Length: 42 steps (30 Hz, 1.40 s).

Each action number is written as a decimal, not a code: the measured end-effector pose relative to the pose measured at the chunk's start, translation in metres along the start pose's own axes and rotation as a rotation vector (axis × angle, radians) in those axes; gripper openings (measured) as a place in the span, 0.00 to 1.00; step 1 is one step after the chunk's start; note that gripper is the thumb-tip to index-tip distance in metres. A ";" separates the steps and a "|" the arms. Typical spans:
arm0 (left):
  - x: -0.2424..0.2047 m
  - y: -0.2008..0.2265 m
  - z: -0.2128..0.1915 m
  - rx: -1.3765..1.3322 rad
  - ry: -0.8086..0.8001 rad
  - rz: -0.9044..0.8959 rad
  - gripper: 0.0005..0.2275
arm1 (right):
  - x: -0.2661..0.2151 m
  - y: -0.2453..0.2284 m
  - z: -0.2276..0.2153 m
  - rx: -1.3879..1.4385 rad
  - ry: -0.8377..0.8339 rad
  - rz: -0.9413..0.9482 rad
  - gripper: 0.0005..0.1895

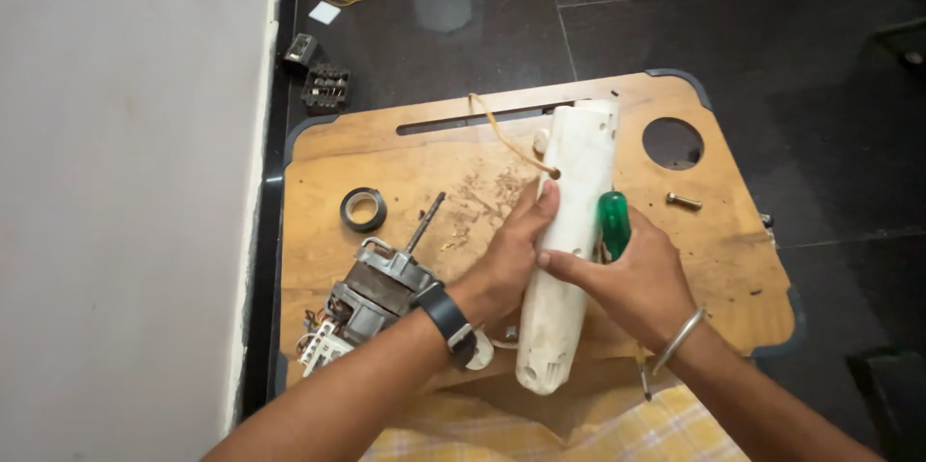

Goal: Dismantle the motor housing of a wall fan and inspect the internal motor.

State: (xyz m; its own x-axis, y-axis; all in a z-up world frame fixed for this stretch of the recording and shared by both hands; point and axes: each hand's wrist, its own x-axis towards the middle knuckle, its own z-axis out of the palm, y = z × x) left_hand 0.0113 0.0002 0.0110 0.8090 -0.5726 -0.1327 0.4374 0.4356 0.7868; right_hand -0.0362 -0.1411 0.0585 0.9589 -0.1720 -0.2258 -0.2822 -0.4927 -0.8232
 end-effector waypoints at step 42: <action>-0.003 -0.002 -0.003 0.237 0.030 0.194 0.28 | 0.005 0.030 -0.003 0.162 -0.036 0.054 0.18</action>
State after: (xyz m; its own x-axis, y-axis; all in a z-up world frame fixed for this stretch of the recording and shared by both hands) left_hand 0.0091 0.0037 0.0084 0.8813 -0.4722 0.0192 0.1721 0.3585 0.9176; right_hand -0.0398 -0.1594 0.0342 0.9436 -0.1625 -0.2885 -0.3280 -0.3388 -0.8818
